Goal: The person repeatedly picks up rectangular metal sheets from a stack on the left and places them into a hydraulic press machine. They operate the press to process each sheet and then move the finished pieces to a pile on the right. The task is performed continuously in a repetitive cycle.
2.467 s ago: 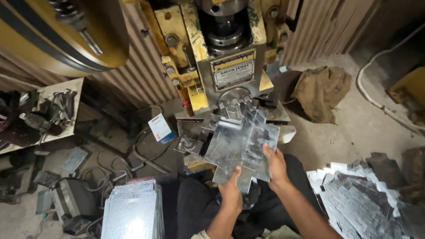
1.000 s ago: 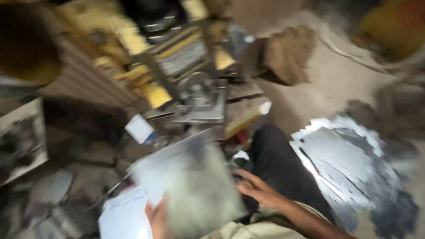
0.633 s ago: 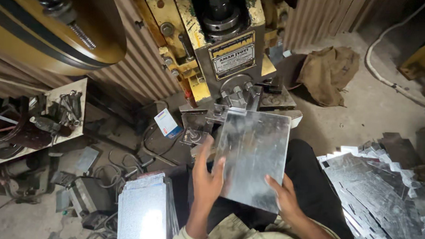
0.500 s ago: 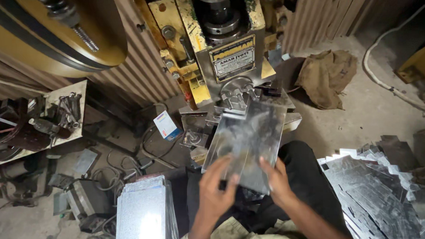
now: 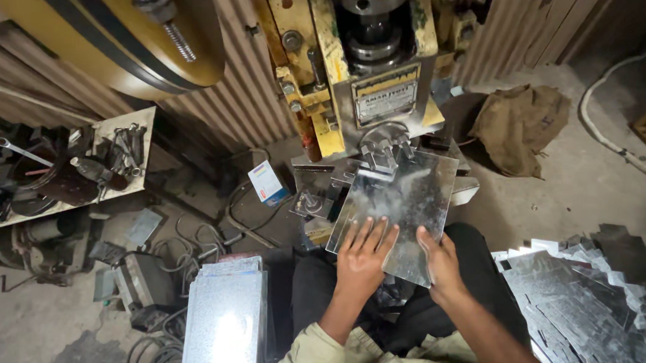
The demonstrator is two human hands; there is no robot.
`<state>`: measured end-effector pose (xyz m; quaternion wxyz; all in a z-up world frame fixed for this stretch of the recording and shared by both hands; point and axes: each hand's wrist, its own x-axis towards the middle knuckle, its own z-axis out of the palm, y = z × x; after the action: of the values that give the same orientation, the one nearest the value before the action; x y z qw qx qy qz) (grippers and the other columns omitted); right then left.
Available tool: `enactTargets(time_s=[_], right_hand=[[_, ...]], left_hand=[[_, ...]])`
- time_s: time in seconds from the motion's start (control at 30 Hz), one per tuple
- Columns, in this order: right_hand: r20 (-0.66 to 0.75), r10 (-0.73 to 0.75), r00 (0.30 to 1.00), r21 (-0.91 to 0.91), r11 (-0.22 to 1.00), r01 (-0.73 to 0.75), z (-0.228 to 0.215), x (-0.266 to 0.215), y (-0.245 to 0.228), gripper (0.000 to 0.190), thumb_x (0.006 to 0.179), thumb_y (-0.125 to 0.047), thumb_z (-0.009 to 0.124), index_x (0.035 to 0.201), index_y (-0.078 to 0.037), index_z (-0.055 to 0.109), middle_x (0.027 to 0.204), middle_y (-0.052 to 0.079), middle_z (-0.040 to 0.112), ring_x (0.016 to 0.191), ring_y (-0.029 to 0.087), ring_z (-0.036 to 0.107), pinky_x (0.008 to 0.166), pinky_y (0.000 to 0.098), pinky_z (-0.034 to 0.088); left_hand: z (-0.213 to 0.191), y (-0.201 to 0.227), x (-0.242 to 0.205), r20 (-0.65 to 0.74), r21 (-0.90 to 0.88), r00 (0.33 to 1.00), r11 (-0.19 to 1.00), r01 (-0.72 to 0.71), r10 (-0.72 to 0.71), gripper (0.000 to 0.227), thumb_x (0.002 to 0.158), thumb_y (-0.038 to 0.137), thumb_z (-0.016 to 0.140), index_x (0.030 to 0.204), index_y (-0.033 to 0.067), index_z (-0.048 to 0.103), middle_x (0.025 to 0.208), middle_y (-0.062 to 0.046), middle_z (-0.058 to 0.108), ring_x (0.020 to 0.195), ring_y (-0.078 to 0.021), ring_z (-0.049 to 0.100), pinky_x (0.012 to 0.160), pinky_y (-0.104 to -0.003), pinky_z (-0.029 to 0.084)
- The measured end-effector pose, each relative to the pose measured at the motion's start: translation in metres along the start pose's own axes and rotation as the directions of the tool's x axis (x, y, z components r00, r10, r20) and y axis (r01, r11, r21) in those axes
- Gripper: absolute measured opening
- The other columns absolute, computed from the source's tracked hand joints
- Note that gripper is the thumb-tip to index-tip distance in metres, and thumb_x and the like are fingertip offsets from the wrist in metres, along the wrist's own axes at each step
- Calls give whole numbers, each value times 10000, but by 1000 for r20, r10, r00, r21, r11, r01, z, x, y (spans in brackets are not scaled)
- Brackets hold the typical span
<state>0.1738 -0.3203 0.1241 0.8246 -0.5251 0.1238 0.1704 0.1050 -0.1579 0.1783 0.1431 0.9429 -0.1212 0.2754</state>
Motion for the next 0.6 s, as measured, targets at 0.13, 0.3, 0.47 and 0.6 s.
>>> enactTargets(time_s=[0.13,0.3,0.47,0.6], right_hand=[[102,187,977,260,943,-207,-11,-13,-7,614,943,-547,488,1307,-68,612,1256,127,678,1054,260,686,910,410,545],[167,95,981,49,993,-104,-55,-14,65,601,936,-388,626,1388,4,572,1365,103,647,1193,195,629,1030,340,461],[150,8,989,-209,978,23,-85,-28,106,509,976,-283,672,1372,29,603,1153,176,662,1020,224,596,883,378,462],[133,-145,980,-176,970,167,-69,-46,74,462,958,-233,619,1356,-5,565,1232,83,692,1094,162,637,960,318,485]], left_hand=[[-11,8,-18,-19,55,1000,998,-4,5,592,798,41,673,1376,172,672,1396,-88,666,1317,-330,602,1161,-483,434],[11,16,-99,-24,-410,915,839,358,-403,447,914,122,668,1361,112,653,1340,-120,685,1239,-326,644,1080,-475,487],[81,20,-167,780,-625,346,-680,383,-522,504,958,191,665,1412,16,530,1377,-146,656,1229,-277,670,1035,-431,539],[86,25,-164,795,-607,405,-593,529,-452,642,873,95,710,1453,63,438,1373,-140,599,1204,-296,627,905,-486,522]])
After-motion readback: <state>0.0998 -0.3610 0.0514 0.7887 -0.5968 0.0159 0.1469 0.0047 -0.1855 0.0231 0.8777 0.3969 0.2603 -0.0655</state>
